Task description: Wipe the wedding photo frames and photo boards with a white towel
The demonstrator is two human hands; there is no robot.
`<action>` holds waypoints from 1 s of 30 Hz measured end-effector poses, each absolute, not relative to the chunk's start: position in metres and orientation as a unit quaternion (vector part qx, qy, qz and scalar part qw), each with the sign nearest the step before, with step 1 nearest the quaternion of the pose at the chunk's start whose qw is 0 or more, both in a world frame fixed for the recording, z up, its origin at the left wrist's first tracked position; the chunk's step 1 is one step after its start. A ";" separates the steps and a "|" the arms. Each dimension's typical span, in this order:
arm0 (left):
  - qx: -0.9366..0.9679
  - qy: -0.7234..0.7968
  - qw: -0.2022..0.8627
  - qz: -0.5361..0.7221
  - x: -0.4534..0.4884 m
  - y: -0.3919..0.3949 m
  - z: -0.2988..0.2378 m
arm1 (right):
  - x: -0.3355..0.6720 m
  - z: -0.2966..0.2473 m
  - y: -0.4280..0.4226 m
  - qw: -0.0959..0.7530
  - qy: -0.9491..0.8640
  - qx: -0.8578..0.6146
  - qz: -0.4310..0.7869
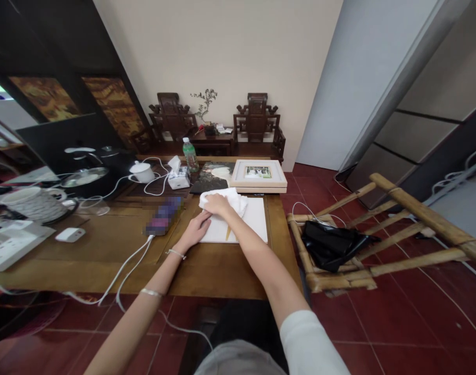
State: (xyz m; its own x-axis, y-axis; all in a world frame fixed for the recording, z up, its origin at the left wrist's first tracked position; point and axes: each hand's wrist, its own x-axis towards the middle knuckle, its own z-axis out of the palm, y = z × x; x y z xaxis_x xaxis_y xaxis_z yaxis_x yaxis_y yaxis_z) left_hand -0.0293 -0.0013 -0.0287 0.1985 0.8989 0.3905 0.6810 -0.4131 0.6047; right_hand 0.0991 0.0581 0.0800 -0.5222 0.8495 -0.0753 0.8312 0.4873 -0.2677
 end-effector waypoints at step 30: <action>0.746 0.518 0.172 0.381 -0.028 -0.002 -0.031 | 0.256 0.065 -0.031 0.053 -0.851 -0.509 0.122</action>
State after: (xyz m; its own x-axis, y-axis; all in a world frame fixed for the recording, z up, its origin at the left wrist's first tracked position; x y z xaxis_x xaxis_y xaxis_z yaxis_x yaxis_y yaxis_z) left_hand -0.0279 -0.0022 -0.0307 0.1731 0.9041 0.3907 0.6419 -0.4044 0.6515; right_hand 0.2559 -0.0309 0.0653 -0.4768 0.8783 -0.0350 0.8525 0.4524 -0.2619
